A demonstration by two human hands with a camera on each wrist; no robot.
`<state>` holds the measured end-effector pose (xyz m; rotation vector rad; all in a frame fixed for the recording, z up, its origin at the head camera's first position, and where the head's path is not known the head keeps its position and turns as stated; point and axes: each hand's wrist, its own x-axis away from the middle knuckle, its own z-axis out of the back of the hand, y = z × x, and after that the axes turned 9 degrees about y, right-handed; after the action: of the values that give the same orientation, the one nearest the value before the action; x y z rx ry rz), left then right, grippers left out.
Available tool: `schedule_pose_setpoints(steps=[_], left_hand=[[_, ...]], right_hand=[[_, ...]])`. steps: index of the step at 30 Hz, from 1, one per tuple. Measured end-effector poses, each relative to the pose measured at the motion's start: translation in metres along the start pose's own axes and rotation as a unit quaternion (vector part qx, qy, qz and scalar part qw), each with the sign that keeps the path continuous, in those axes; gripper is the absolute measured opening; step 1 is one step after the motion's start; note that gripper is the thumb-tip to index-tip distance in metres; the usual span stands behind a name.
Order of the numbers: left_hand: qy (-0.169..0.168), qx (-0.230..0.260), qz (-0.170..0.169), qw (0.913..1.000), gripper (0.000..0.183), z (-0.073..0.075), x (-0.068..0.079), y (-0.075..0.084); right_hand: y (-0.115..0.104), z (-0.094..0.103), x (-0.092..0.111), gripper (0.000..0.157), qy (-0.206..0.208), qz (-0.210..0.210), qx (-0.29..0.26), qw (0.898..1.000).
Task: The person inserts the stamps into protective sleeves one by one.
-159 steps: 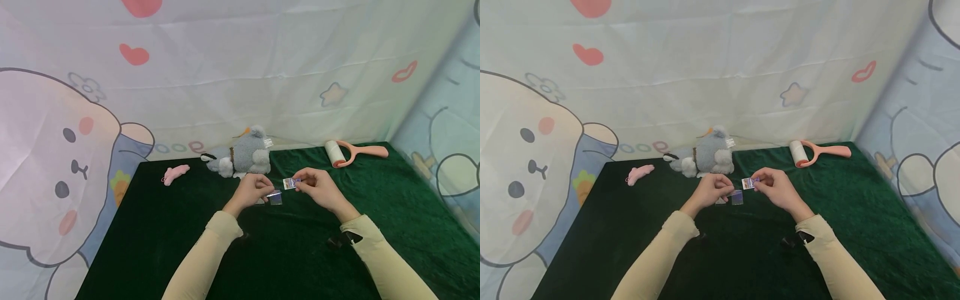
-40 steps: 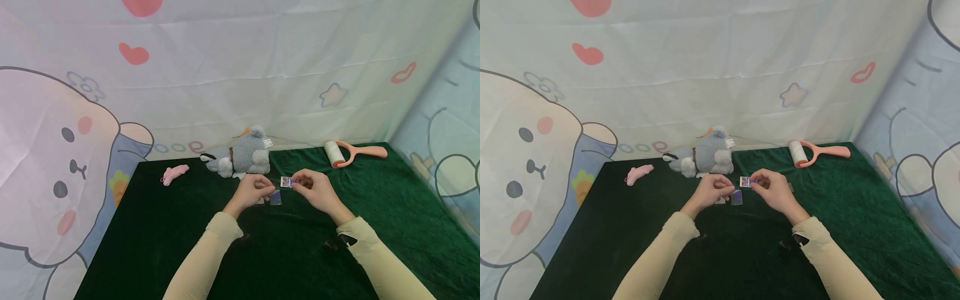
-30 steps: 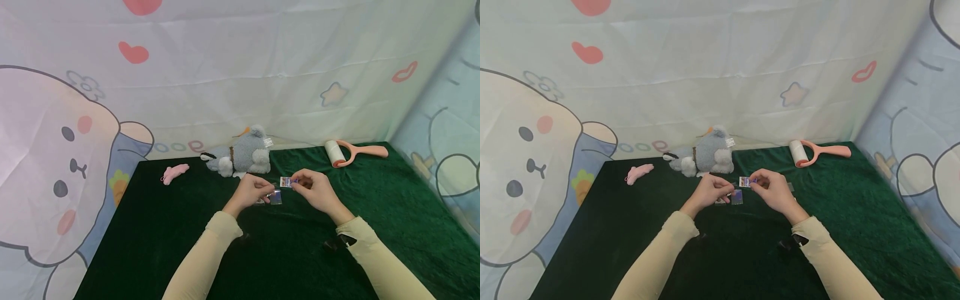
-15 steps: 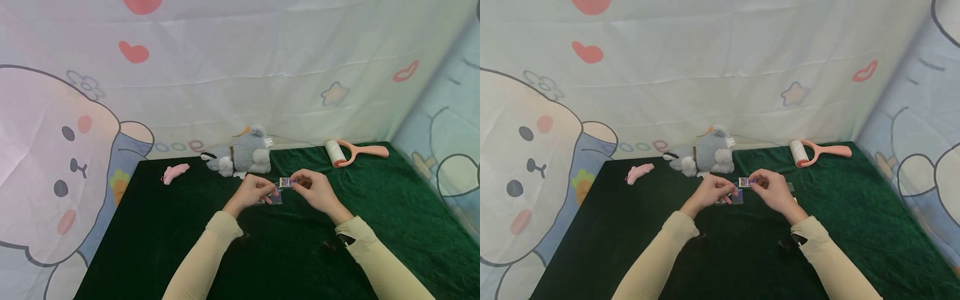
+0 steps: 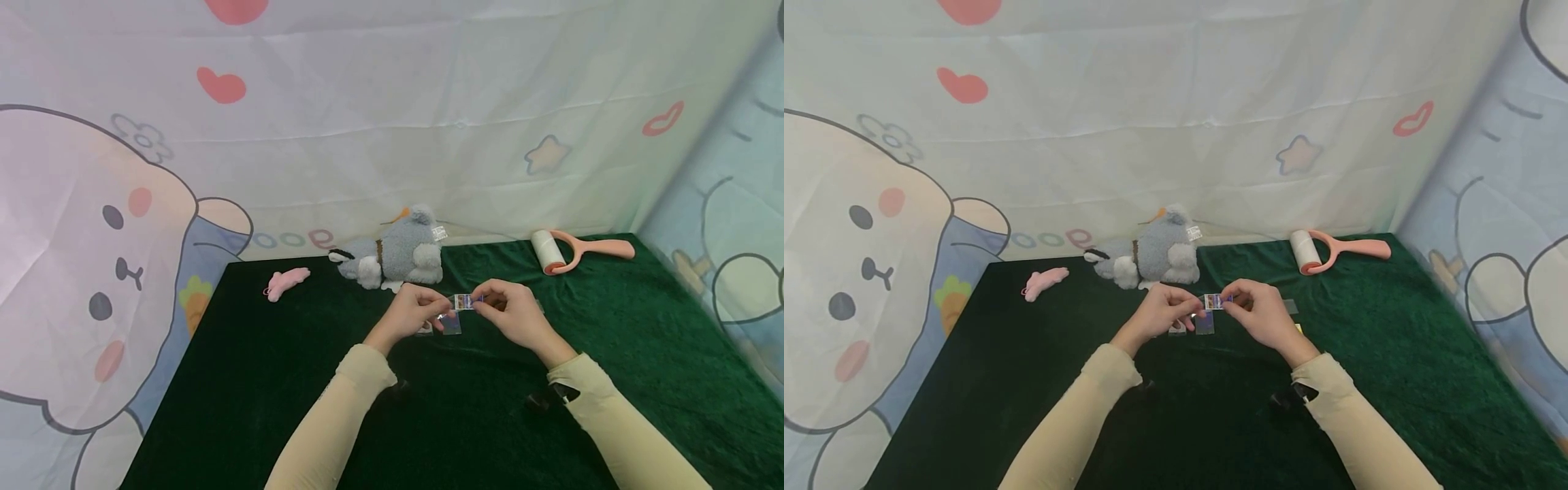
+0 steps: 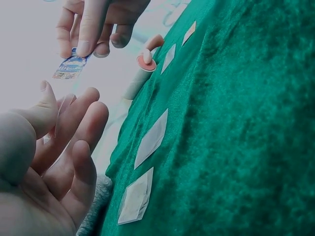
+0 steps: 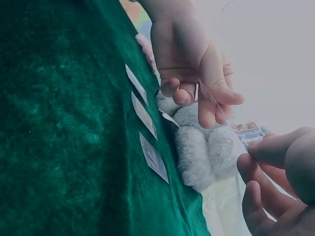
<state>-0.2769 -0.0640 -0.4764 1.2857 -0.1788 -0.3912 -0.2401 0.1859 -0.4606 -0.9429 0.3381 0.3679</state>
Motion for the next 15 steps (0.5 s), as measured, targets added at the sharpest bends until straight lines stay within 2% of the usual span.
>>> schedule_pose_setpoints(steps=[9, 15], left_hand=[[0.006, -0.007, -0.004, 0.9999, 0.022, -0.0006, 0.0004, 0.0003], [0.009, -0.032, -0.013, 0.9994, 0.021, -0.0018, -0.0004, 0.0047]], right_hand=[[0.0005, 0.0027, 0.0, 0.011, -0.017, -0.002, -0.001, 1.0], [-0.0012, 0.0039, -0.0016, 0.012, -0.031, 0.001, -0.004, 1.0]])
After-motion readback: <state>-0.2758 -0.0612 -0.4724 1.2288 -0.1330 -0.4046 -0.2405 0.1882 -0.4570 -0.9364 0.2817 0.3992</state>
